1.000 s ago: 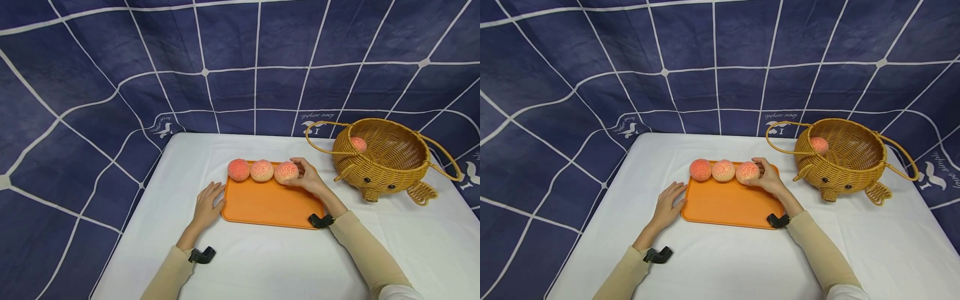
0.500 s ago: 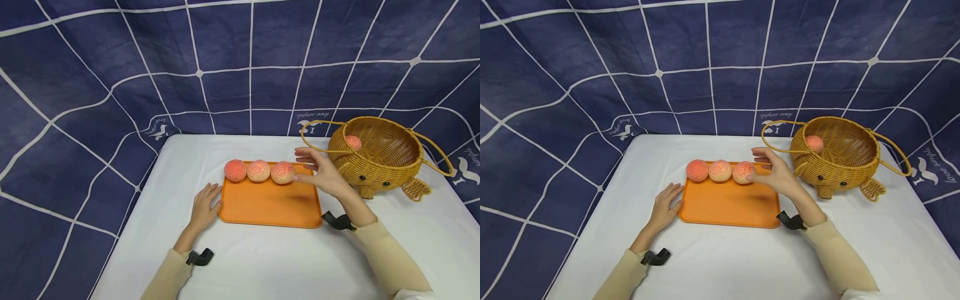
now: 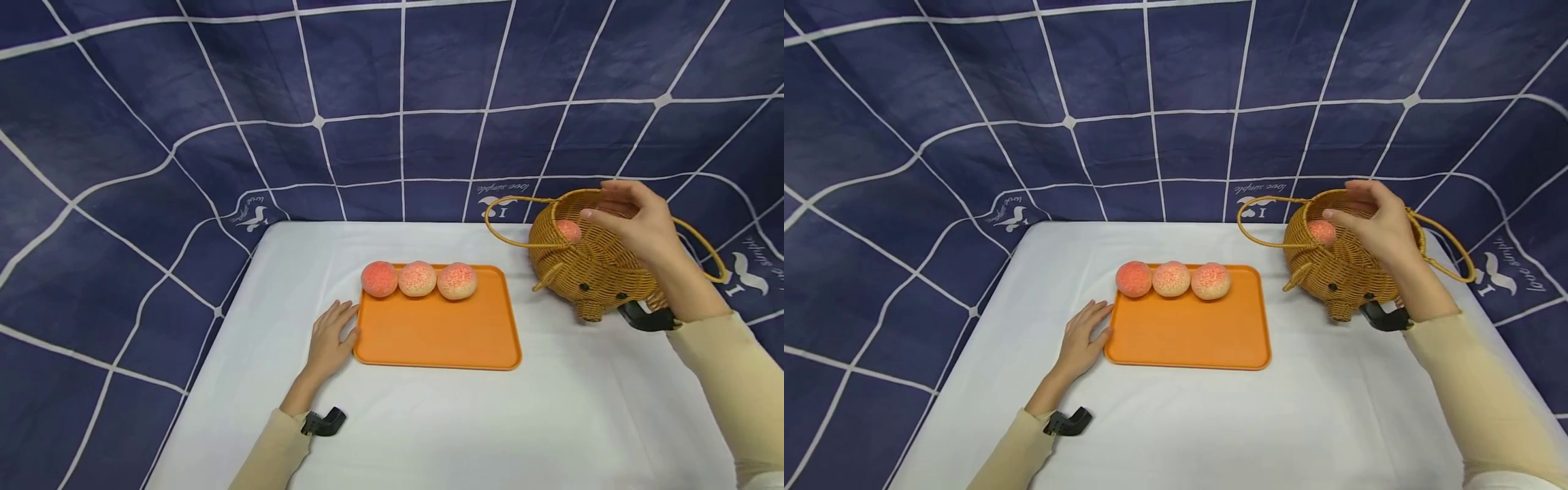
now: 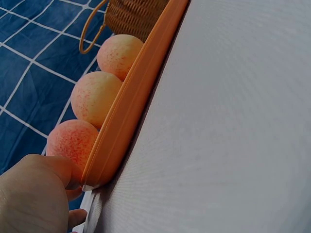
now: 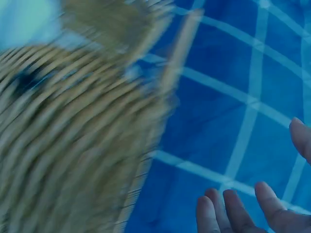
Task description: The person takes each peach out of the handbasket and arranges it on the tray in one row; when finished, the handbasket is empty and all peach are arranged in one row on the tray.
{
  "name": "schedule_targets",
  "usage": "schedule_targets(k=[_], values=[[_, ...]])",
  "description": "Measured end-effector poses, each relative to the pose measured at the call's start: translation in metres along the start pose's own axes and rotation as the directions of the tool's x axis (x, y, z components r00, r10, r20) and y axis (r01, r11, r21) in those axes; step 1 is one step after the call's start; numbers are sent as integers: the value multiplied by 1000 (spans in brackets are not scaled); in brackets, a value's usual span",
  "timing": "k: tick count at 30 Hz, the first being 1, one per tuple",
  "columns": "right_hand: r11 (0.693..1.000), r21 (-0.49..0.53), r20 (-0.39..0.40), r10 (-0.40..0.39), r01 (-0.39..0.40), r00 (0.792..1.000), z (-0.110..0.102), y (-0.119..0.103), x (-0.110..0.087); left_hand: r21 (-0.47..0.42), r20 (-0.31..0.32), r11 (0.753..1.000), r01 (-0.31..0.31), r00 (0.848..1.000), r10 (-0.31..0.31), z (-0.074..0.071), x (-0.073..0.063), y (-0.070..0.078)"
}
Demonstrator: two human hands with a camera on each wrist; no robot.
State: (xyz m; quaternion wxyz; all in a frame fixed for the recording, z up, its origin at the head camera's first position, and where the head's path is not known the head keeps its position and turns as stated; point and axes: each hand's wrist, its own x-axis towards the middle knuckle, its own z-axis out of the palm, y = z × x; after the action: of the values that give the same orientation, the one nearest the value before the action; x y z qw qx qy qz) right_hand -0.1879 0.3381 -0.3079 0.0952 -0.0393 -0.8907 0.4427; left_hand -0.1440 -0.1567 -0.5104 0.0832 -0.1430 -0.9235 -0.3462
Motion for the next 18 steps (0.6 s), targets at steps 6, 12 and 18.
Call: schedule_targets(k=[6,12,18], values=[[984,-61,36,172,-169,985,7,34,32,-4,-8,1000,4,1000,-4,0,-3,-4],[970,-59,148,243,-237,959,16,62,58,2,-24,1000,0,1000,0,7,-5,-5],[951,-158,339,304,-265,890,13,86,67,3,-7,1000,-12,1000,12,14,-9,-1]])
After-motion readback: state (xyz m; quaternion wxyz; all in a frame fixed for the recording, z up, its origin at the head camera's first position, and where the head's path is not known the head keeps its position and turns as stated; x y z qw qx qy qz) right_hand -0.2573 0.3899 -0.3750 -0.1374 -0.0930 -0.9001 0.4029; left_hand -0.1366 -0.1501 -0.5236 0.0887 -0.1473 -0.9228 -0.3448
